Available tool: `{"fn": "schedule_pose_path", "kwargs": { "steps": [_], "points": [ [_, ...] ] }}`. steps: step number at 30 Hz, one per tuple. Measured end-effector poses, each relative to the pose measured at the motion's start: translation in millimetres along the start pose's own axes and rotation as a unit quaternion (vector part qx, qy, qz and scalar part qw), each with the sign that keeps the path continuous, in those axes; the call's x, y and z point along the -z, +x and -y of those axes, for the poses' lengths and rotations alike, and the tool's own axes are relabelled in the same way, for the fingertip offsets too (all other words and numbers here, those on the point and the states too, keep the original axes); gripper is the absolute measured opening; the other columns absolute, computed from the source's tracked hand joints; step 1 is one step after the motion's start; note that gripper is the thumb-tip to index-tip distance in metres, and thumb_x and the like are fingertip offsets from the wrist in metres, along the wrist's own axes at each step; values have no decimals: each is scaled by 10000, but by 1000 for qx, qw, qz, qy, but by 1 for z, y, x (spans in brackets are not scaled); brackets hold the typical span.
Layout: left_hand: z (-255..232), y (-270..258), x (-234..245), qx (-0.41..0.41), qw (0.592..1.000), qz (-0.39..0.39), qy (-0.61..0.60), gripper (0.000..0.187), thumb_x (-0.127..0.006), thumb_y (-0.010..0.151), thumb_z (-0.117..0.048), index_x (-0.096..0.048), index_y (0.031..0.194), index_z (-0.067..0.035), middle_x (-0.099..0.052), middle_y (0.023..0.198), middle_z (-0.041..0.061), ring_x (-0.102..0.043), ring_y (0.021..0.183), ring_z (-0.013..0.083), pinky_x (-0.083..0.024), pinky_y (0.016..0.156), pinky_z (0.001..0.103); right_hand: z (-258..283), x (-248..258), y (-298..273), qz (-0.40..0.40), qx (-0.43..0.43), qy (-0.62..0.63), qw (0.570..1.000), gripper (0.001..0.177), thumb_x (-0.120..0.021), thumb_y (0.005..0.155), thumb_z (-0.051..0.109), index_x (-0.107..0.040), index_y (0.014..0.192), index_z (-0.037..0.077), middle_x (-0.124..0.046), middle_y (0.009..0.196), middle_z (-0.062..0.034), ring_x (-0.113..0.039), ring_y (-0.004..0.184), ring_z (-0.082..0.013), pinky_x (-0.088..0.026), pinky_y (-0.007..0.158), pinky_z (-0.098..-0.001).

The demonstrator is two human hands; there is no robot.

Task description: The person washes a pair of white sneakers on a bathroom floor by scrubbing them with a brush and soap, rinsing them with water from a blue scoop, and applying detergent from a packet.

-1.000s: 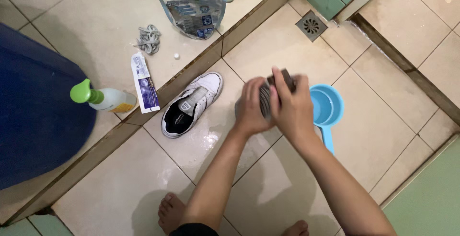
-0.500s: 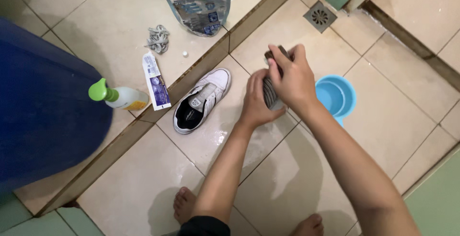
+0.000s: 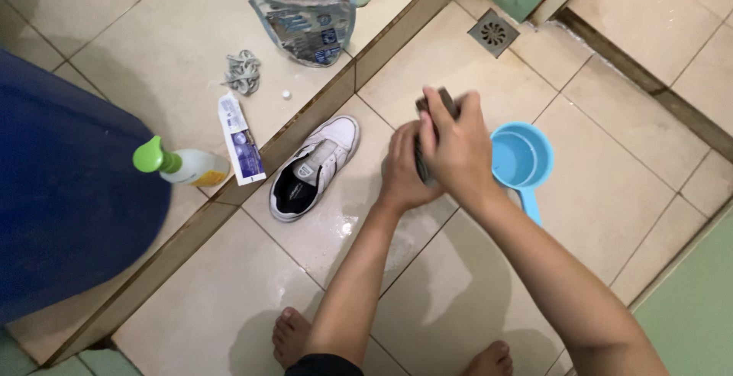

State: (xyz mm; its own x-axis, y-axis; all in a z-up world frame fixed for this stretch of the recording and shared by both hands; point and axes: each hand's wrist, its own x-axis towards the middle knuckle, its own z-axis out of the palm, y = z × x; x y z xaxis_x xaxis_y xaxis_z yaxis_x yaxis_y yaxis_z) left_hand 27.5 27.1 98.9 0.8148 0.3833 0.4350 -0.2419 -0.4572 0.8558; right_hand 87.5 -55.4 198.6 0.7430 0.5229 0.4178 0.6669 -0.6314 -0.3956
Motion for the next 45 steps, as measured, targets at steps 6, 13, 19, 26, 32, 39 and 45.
{"fn": "schedule_pose_path", "kwargs": {
  "steps": [6,13,19,26,32,39,45],
  "points": [
    [10,-6,-12,16,997,-43,62,760,-839,830,-234,-445,1457,-65,-548,1404,166,-538,1336,356,-469,1164,451,7,14,-35,-16,19,7,1000,441,-690,949,138,-657,1382,62,-494,1009,-196,-531,879,-356,-479,773,-452],
    [-7,-9,10,-32,998,-46,-6,905,-886,637,-291,-423,1361,-10,-510,1336,227,-498,1265,437,-423,1080,516,1,3,-10,-25,46,25,998,405,-696,1003,137,-650,1402,77,-501,1039,-199,-474,966,-350,-436,857,-435],
    [5,-12,10,2,996,-76,45,691,-836,870,-183,-429,1418,-74,-528,1397,142,-526,1277,325,-457,1178,424,10,5,-36,-33,67,17,997,437,-682,974,117,-642,1405,57,-485,1020,-186,-459,942,-347,-406,869,-452],
    [8,-9,23,-17,999,-46,-20,899,-882,611,-256,-432,1354,-24,-508,1342,207,-500,1271,434,-420,1091,489,-6,-22,-11,-9,34,62,997,406,-672,1028,111,-631,1432,115,-483,1021,-165,-472,946,-313,-427,863,-409],
    [26,-1,32,43,991,-123,-9,841,-866,698,-208,-463,1414,-33,-531,1368,179,-547,1299,386,-457,1152,466,18,-25,-53,-39,52,57,996,436,-666,989,101,-608,1420,78,-462,1010,-172,-453,936,-324,-419,868,-428],
    [13,-5,37,-11,998,-54,-30,927,-898,645,-287,-418,1384,3,-511,1347,216,-500,1278,428,-411,1105,495,6,-36,34,31,76,52,995,359,-725,988,135,-680,1344,149,-495,982,-163,-475,919,-330,-413,805,-434],
    [26,6,30,18,994,-107,27,751,-807,799,-264,-450,1414,-22,-539,1371,210,-550,1297,410,-460,1141,478,29,-12,-23,-13,79,39,996,411,-679,974,135,-653,1378,61,-471,989,-195,-453,913,-351,-405,820,-461]
  ]
}}
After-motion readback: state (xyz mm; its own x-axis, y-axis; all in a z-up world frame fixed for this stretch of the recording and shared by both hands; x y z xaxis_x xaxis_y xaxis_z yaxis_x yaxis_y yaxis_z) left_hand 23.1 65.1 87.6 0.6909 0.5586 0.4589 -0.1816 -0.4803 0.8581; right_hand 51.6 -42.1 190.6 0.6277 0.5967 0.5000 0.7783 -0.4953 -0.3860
